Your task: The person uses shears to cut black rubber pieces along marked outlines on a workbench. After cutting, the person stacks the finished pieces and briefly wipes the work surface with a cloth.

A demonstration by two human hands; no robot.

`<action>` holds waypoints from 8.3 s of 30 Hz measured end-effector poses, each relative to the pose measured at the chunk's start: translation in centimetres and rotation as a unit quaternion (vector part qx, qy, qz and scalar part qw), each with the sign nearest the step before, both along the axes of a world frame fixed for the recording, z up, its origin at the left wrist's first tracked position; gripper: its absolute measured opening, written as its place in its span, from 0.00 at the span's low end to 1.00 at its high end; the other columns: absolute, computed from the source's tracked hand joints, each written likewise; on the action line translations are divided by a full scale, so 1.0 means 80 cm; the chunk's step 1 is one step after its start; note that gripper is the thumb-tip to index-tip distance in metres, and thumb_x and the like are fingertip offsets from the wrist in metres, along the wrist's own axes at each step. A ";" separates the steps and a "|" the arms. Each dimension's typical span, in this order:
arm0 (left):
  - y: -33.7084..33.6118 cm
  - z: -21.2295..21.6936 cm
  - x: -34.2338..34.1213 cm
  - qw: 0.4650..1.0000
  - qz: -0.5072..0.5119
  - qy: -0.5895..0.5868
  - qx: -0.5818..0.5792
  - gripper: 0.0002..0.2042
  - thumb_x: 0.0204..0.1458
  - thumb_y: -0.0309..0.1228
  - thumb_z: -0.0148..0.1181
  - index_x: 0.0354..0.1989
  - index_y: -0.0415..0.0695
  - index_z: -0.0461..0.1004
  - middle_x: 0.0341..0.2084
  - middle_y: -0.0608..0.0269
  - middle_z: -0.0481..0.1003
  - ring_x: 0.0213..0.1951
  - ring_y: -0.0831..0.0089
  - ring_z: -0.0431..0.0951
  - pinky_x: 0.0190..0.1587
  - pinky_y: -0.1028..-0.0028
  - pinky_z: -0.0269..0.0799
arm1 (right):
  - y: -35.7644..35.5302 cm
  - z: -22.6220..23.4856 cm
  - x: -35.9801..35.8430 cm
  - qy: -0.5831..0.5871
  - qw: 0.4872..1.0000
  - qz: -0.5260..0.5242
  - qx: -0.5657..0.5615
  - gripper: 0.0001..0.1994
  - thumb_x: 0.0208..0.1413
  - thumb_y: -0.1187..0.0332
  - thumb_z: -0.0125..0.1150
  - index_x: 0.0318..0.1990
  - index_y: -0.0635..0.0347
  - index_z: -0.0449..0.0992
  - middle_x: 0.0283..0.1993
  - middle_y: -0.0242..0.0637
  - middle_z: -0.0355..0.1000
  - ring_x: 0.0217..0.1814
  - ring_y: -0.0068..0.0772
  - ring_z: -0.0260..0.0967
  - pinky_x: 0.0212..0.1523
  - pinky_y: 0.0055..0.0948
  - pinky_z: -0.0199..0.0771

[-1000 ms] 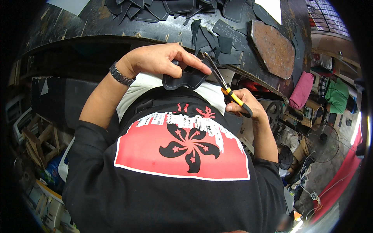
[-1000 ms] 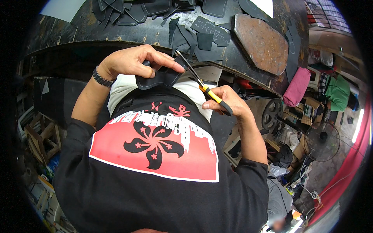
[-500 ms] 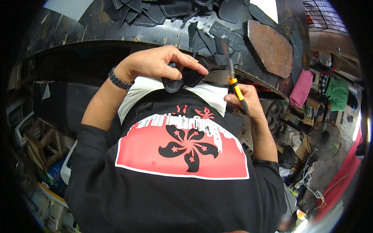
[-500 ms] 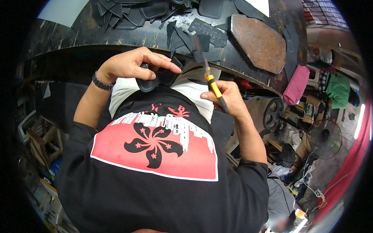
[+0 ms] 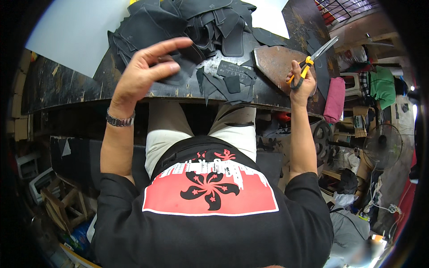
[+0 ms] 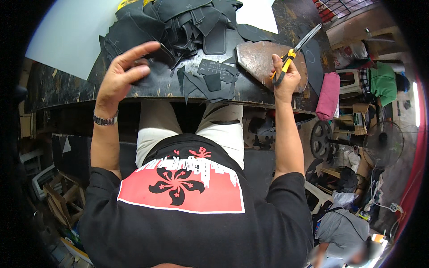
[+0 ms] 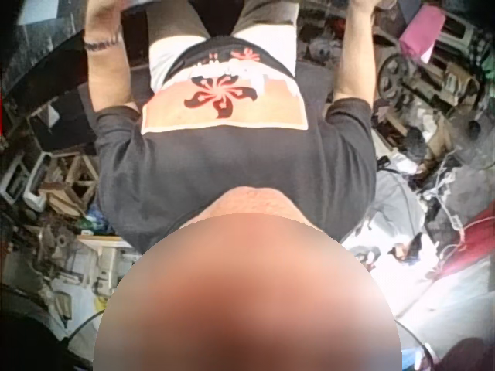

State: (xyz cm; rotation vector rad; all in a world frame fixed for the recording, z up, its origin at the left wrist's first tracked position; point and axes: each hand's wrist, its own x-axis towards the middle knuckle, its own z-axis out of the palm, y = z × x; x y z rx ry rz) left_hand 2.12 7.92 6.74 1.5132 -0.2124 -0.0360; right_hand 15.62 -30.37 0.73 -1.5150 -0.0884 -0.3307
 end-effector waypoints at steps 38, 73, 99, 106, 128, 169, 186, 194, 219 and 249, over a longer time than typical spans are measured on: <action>-0.033 -0.092 0.033 0.788 0.222 -0.181 0.545 0.32 0.50 0.35 0.65 0.67 0.56 0.63 0.71 0.62 0.52 0.71 0.57 0.52 0.69 0.52 0.49 | -0.092 0.066 0.042 0.221 0.753 0.084 -0.615 0.32 0.39 0.45 0.74 0.34 0.73 0.80 0.33 0.54 0.77 0.36 0.48 0.76 0.39 0.38 0.74; -0.037 -0.089 0.036 0.786 0.232 -0.185 0.543 0.32 0.49 0.31 0.66 0.66 0.55 0.64 0.70 0.60 0.54 0.70 0.58 0.55 0.68 0.54 0.50 | -0.253 -0.009 0.094 -0.010 0.717 -0.027 -0.696 0.18 0.54 0.62 0.61 0.52 0.54 0.74 0.51 0.43 0.74 0.55 0.47 0.70 0.54 0.41 0.71; -0.029 -0.092 0.040 0.795 0.243 -0.192 0.521 0.29 0.48 0.34 0.68 0.61 0.53 0.69 0.67 0.59 0.58 0.68 0.57 0.58 0.66 0.58 0.54 | -0.237 0.053 0.183 -0.083 0.686 -0.204 -0.694 0.11 0.56 0.61 0.56 0.43 0.50 0.80 0.41 0.44 0.77 0.44 0.50 0.76 0.45 0.44 0.75; -0.030 -0.092 0.042 0.797 0.240 -0.190 0.521 0.29 0.47 0.34 0.68 0.61 0.54 0.70 0.67 0.61 0.59 0.67 0.58 0.60 0.64 0.60 0.55 | -0.102 0.013 0.062 -0.105 0.816 -0.005 -0.568 0.17 0.53 0.59 0.66 0.46 0.57 0.79 0.43 0.41 0.77 0.47 0.41 0.75 0.49 0.34 0.73; -0.020 -0.106 0.046 0.796 0.232 -0.231 0.510 0.27 0.52 0.40 0.65 0.63 0.59 0.68 0.68 0.64 0.59 0.68 0.60 0.58 0.68 0.54 0.51 | -0.099 0.000 0.075 0.060 0.850 -0.054 -0.521 0.22 0.41 0.57 0.66 0.44 0.59 0.81 0.36 0.42 0.79 0.37 0.33 0.78 0.43 0.27 0.75; -0.032 -0.095 0.019 0.841 0.275 -0.278 0.373 0.12 0.50 0.22 0.65 0.44 0.44 0.81 0.45 0.59 0.78 0.48 0.62 0.78 0.51 0.68 0.73 | 0.010 -0.018 -0.155 -0.072 0.901 0.191 -0.383 0.07 0.52 0.70 0.67 0.33 0.63 0.75 0.28 0.39 0.70 0.25 0.36 0.69 0.28 0.30 0.70; -0.098 -0.101 -0.001 0.815 0.099 -0.267 0.506 0.30 0.42 0.44 0.71 0.55 0.45 0.73 0.53 0.58 0.72 0.55 0.60 0.71 0.60 0.62 0.65 | 0.128 0.003 -0.023 0.026 0.802 0.270 -0.532 0.21 0.41 0.65 0.70 0.47 0.55 0.77 0.41 0.44 0.73 0.49 0.48 0.71 0.50 0.41 0.72; -0.099 -0.100 -0.001 0.824 0.097 -0.245 0.501 0.32 0.42 0.48 0.70 0.56 0.47 0.73 0.55 0.60 0.71 0.57 0.60 0.69 0.60 0.61 0.63 | 0.128 -0.014 -0.018 -0.027 0.870 0.188 -0.456 0.15 0.42 0.68 0.71 0.40 0.58 0.80 0.35 0.40 0.73 0.36 0.37 0.71 0.42 0.34 0.73; -0.123 -0.078 0.027 0.846 0.055 -0.194 0.493 0.30 0.40 0.44 0.71 0.54 0.48 0.75 0.55 0.64 0.70 0.55 0.60 0.68 0.57 0.62 0.60 | -0.090 -0.023 0.091 0.033 0.996 0.059 0.050 0.15 0.61 0.58 0.62 0.45 0.62 0.79 0.31 0.30 0.76 0.27 0.12 0.65 0.26 0.13 0.64; -0.133 -0.076 0.034 0.842 0.069 -0.168 0.508 0.26 0.41 0.40 0.71 0.51 0.48 0.77 0.54 0.64 0.72 0.53 0.61 0.70 0.56 0.63 0.62 | -0.078 -0.025 0.055 -0.016 0.970 0.074 -0.229 0.09 0.49 0.73 0.66 0.39 0.59 0.80 0.40 0.26 0.74 0.47 0.24 0.67 0.50 0.24 0.66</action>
